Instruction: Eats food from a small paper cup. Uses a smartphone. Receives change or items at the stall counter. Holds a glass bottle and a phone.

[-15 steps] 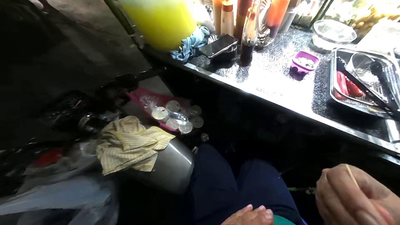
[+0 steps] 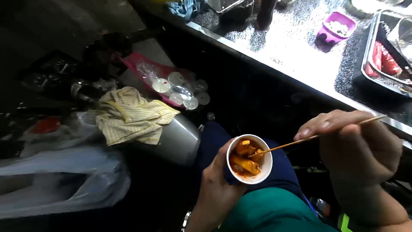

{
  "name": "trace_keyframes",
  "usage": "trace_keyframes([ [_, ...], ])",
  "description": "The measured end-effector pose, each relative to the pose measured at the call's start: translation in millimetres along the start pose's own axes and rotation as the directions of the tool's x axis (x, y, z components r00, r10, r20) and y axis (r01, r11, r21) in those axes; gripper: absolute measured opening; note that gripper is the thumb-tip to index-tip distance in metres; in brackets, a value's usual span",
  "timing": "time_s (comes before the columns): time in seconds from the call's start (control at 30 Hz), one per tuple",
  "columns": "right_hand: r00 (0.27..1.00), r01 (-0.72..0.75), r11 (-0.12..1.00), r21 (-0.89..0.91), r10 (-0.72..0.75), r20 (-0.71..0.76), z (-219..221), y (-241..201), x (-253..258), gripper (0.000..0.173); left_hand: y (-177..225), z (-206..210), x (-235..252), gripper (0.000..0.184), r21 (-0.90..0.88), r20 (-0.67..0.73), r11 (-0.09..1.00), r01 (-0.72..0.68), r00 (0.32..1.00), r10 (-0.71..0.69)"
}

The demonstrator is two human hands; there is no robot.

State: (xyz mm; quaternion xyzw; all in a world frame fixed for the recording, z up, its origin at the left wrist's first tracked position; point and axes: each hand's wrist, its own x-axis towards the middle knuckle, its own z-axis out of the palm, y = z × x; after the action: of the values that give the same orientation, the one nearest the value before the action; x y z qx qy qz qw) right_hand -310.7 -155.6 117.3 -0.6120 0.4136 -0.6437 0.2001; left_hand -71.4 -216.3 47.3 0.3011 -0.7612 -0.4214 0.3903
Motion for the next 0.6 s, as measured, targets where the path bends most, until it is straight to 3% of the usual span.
trace_keyframes([
  [0.17,0.977,0.058,0.975,-0.213,-0.012,0.211,20,16,-10,0.025,0,5,1,0.071,-0.024,0.011,1.0,-0.004,1.0,0.004],
  [0.27,0.963,0.027,0.92,-0.39,0.081,0.258,31,23,-9,0.023,-3,9,0,0.072,-0.026,0.027,1.0,0.009,1.0,-0.008],
  [0.3,0.956,-0.007,0.91,-0.414,0.127,0.264,32,25,-8,0.033,-4,10,0,0.072,-0.029,0.028,0.999,0.021,0.999,-0.02],
  [0.4,0.884,-0.127,0.897,-0.424,0.296,0.362,29,28,-3,0.098,-8,13,3,0.074,-0.02,0.02,0.998,0.057,0.998,-0.056],
  [0.43,0.857,-0.157,0.899,-0.409,0.33,0.396,29,30,-2,0.111,-9,13,5,0.076,-0.009,0.014,0.998,0.064,0.998,-0.064],
  [0.5,0.818,-0.184,0.899,-0.397,0.364,0.445,29,34,-1,0.12,-12,15,9,0.08,0.024,0.006,0.995,0.092,0.996,-0.092],
  [0.6,0.779,-0.207,0.89,-0.406,0.401,0.482,30,38,2,0.11,-17,18,13,0.083,0.063,0.017,0.993,0.104,0.994,-0.105],
])
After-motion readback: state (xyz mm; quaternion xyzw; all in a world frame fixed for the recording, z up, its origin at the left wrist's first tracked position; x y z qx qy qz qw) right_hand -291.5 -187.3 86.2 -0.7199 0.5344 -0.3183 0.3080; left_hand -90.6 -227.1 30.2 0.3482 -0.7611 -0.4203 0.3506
